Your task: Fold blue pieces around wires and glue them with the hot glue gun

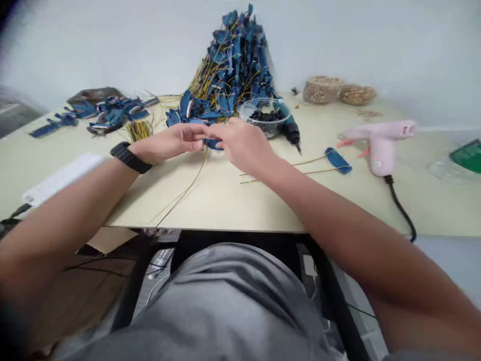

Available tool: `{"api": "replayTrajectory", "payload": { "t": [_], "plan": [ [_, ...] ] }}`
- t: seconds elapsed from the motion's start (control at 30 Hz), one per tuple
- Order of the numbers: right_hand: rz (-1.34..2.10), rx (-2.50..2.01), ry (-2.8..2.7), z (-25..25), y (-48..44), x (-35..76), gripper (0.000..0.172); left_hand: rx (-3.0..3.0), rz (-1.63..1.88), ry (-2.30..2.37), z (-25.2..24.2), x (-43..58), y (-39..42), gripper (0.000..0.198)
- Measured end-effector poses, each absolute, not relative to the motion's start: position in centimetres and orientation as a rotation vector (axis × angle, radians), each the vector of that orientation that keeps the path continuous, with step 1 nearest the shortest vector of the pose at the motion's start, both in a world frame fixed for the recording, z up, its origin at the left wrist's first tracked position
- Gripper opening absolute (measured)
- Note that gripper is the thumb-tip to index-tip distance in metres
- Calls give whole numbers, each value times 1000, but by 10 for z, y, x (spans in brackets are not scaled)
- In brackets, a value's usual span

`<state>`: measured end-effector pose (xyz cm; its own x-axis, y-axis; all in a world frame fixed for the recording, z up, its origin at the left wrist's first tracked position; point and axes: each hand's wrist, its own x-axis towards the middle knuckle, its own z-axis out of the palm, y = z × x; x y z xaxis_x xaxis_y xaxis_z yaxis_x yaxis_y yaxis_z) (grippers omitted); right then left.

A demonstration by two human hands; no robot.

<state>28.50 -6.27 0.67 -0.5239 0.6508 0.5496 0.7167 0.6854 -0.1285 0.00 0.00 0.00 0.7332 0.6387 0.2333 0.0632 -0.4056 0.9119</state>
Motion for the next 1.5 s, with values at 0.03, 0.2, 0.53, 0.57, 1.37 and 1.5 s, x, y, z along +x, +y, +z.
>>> {"api": "replayTrajectory", "payload": {
  "t": [0.03,0.2,0.53,0.57,1.37,1.5],
  "plan": [
    [-151,-1037,-2316,5,-61,285,40,1887,715,562,-2,-1,3,70],
    [-179,-927,-2254,-7,-54,286,36,1831,751,588,-6,-2,8,73],
    [-329,-640,-2119,-27,-40,283,45,1827,768,451,9,4,-2,78],
    [-341,-607,-2100,-29,-38,282,44,1827,762,446,10,4,-3,79],
    [-139,-465,-2011,-25,-39,273,30,1957,681,490,26,13,-19,69],
    [-120,-541,-1967,-18,-46,274,34,2007,740,494,28,16,-24,67]
  ]
}}
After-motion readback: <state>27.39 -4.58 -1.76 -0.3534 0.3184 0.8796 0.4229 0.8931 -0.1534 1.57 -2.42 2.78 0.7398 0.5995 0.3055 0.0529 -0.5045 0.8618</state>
